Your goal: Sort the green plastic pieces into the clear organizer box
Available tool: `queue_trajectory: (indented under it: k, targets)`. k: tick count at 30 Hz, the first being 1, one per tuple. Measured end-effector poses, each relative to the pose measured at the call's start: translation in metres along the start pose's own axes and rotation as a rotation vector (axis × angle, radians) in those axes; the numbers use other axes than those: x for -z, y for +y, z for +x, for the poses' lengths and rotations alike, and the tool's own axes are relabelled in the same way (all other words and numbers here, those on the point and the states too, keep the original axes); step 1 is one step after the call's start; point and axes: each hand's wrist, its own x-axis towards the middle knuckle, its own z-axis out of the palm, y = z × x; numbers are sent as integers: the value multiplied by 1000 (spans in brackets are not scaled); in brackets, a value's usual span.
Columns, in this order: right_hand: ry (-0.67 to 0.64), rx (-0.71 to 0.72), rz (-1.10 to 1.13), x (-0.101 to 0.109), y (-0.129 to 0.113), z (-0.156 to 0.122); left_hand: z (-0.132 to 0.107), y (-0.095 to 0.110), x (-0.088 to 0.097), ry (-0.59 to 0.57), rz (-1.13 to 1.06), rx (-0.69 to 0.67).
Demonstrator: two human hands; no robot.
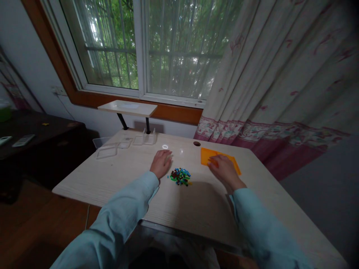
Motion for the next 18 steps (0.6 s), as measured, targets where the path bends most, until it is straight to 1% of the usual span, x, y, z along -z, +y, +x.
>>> queue_trajectory:
  k: [2,5,6,8,10,13,16,18]
  targets:
    - [44,-50,30,-14,-15,3,6,-20,5,78,142,93]
    - [28,-128,57,-37,-20,2,16,-51,9,165,329,236]
    - [9,-133,64,-43,-20,1,20,-60,9,173,371,269]
    - [-15,-127,78,-52,-18,-1,27,-72,6,149,423,294]
    - [-19,-113,94,-55,-18,-2,33,-77,0,100,447,298]
    - [-16,-103,107,-53,-19,-2,39,-78,-8,60,460,334]
    - [-14,-104,110,-51,-21,-1,41,-76,-9,40,481,359]
    - [-14,-104,117,-50,-21,-2,40,-74,-8,11,492,345]
